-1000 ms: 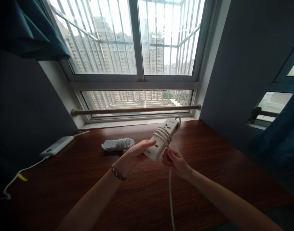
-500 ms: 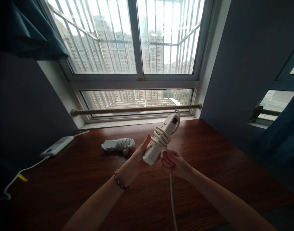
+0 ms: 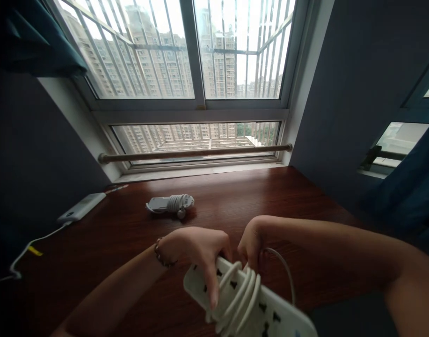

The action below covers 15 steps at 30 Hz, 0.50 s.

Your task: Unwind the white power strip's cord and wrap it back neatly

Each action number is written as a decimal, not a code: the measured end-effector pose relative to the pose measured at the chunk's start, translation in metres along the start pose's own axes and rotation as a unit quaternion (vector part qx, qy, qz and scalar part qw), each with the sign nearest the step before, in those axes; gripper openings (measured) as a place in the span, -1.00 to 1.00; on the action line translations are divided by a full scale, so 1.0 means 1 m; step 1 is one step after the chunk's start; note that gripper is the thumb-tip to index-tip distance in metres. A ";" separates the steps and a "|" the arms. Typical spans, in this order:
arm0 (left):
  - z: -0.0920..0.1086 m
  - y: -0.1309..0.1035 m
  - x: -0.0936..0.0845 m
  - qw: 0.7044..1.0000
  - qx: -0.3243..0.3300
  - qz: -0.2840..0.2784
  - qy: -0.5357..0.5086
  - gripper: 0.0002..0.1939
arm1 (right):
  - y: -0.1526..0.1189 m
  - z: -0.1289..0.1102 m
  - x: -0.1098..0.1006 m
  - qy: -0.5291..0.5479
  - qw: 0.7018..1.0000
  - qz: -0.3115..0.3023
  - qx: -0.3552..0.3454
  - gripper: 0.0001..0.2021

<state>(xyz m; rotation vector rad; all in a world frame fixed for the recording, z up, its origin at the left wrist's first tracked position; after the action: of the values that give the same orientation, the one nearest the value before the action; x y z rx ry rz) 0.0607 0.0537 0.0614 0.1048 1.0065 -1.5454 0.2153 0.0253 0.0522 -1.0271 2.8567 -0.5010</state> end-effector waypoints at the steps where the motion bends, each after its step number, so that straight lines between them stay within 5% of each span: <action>1: 0.008 -0.001 0.004 0.997 -0.006 -0.019 0.077 -0.65 | 0.005 -0.005 0.002 -0.011 1.000 -0.003 0.020 -0.70; 5: 0.011 0.001 0.004 0.963 -0.097 0.093 0.234 -0.45 | 0.034 -0.033 0.004 -0.080 0.989 -0.016 0.123 -0.71; 10: -0.033 0.003 -0.017 0.933 -0.187 0.260 0.165 -0.34 | 0.045 -0.059 0.000 -0.188 0.942 0.005 0.278 -0.74; 12: -0.050 0.004 -0.031 0.912 -0.204 0.328 0.135 -0.39 | 0.047 -0.067 0.001 -0.176 0.949 0.052 0.255 -0.75; 15: -0.071 0.007 -0.054 0.873 -0.188 0.450 -0.019 -0.60 | 0.056 -0.072 0.005 -0.086 0.980 0.134 0.123 -0.74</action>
<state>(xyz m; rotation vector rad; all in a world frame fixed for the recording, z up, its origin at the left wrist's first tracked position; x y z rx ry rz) 0.0479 0.1413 0.0454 0.2311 0.9977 -0.4860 0.1650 0.0835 0.1026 -0.6033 2.6387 -0.6831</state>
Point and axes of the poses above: each hand's wrist, its own y-axis towards the middle knuckle, its own x-axis out of the palm, z = x × y, the point moved 4 cm from there along y, towards the middle knuckle, and after that the axes turned 15 degrees about y, right-handed, at the moved point
